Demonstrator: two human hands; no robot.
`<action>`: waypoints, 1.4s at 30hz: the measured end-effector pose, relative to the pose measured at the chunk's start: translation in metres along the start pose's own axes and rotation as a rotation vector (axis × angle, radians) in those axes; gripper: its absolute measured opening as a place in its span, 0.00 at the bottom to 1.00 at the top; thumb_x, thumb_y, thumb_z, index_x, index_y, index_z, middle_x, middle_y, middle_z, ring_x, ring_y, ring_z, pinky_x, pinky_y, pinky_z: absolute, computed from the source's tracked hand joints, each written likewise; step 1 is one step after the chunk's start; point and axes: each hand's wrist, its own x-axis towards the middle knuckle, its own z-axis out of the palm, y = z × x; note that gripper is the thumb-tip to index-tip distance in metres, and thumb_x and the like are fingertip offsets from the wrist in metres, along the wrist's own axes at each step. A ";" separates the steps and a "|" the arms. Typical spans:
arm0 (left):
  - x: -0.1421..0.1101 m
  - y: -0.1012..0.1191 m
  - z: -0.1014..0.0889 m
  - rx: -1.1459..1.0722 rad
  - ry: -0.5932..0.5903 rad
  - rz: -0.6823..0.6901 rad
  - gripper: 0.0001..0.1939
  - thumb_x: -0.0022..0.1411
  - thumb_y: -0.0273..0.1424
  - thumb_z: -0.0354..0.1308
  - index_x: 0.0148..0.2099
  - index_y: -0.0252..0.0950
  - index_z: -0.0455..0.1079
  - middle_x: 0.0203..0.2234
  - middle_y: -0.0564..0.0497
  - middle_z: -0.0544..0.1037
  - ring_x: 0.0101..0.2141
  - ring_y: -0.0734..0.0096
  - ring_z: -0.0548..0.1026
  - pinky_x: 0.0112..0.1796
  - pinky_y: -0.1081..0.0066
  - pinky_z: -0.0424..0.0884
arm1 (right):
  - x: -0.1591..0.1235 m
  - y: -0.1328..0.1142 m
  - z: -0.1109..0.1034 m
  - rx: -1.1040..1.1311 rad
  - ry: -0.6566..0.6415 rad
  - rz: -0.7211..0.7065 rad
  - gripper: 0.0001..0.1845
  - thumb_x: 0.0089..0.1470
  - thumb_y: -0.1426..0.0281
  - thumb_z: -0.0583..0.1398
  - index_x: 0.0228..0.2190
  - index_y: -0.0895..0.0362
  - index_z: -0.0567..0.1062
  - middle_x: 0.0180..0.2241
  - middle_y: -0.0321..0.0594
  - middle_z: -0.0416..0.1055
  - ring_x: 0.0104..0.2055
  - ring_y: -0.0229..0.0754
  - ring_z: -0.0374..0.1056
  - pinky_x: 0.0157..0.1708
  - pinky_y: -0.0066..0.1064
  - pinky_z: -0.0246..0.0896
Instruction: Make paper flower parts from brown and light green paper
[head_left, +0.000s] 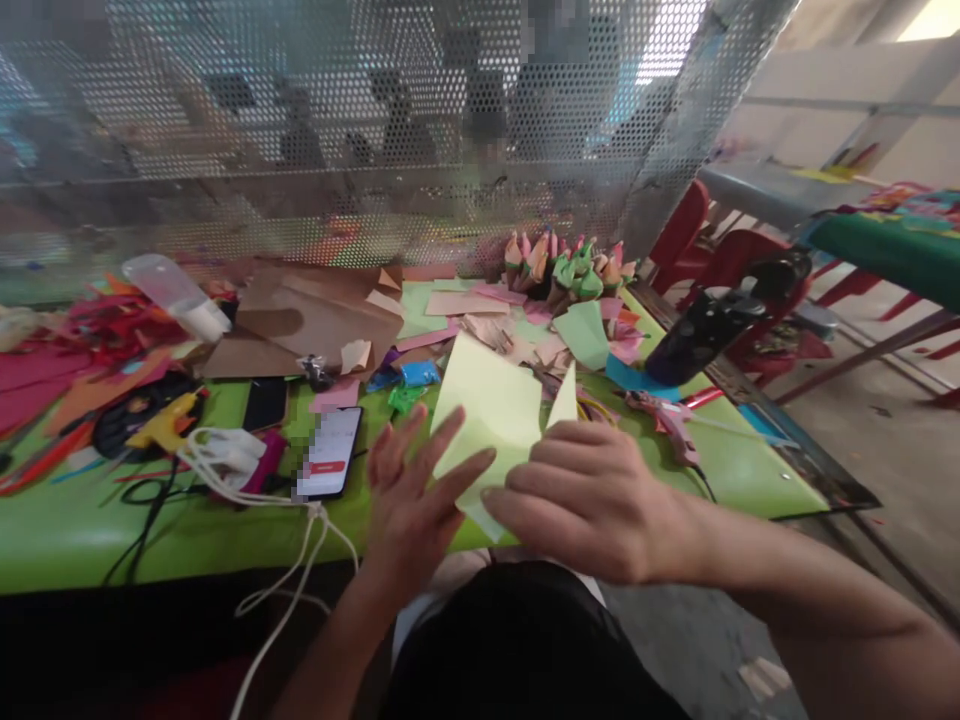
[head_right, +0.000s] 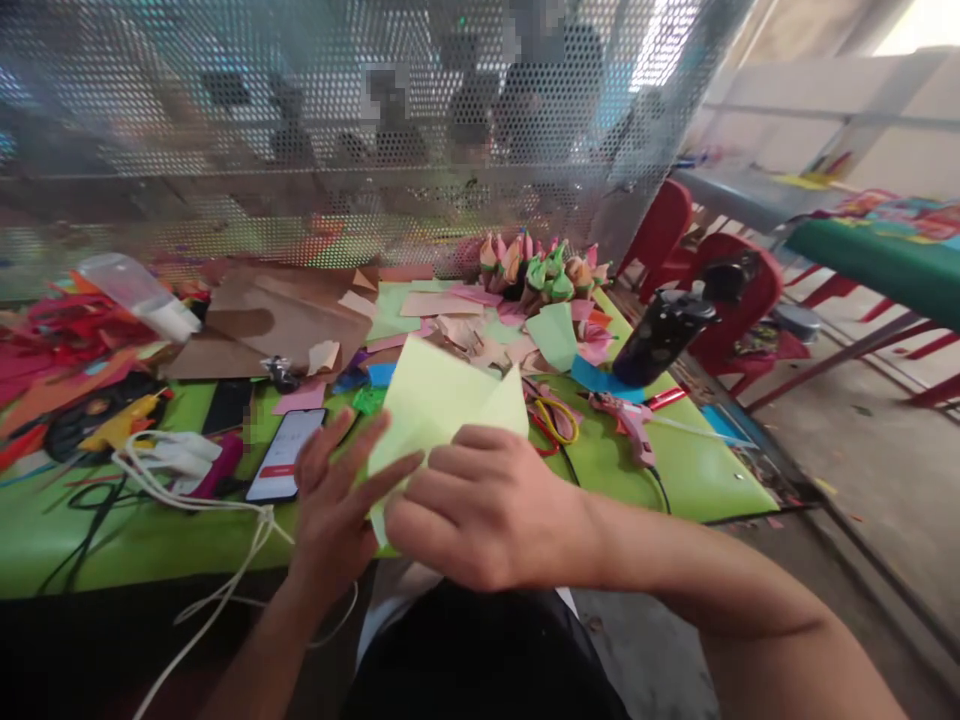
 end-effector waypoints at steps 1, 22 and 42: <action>-0.014 -0.004 0.002 -0.019 -0.065 0.009 0.24 0.63 0.24 0.54 0.54 0.55 0.75 0.57 0.56 0.77 0.65 0.56 0.65 0.66 0.48 0.51 | -0.006 -0.005 0.006 0.057 -0.010 0.014 0.14 0.65 0.73 0.53 0.32 0.53 0.78 0.26 0.36 0.77 0.23 0.38 0.67 0.23 0.34 0.59; -0.100 -0.037 0.013 -0.517 -0.198 -0.669 0.11 0.63 0.39 0.58 0.37 0.43 0.80 0.35 0.49 0.85 0.46 0.57 0.81 0.59 0.51 0.69 | -0.130 0.078 0.096 -0.134 -0.413 0.760 0.20 0.63 0.66 0.56 0.55 0.55 0.75 0.60 0.51 0.71 0.64 0.58 0.64 0.63 0.56 0.55; -0.088 -0.004 0.031 -0.428 -0.059 -0.927 0.24 0.62 0.41 0.60 0.56 0.34 0.73 0.35 0.45 0.82 0.37 0.61 0.80 0.39 0.66 0.76 | -0.144 -0.019 0.076 0.724 -0.064 1.371 0.16 0.55 0.52 0.62 0.31 0.51 0.78 0.26 0.38 0.76 0.31 0.50 0.75 0.30 0.38 0.73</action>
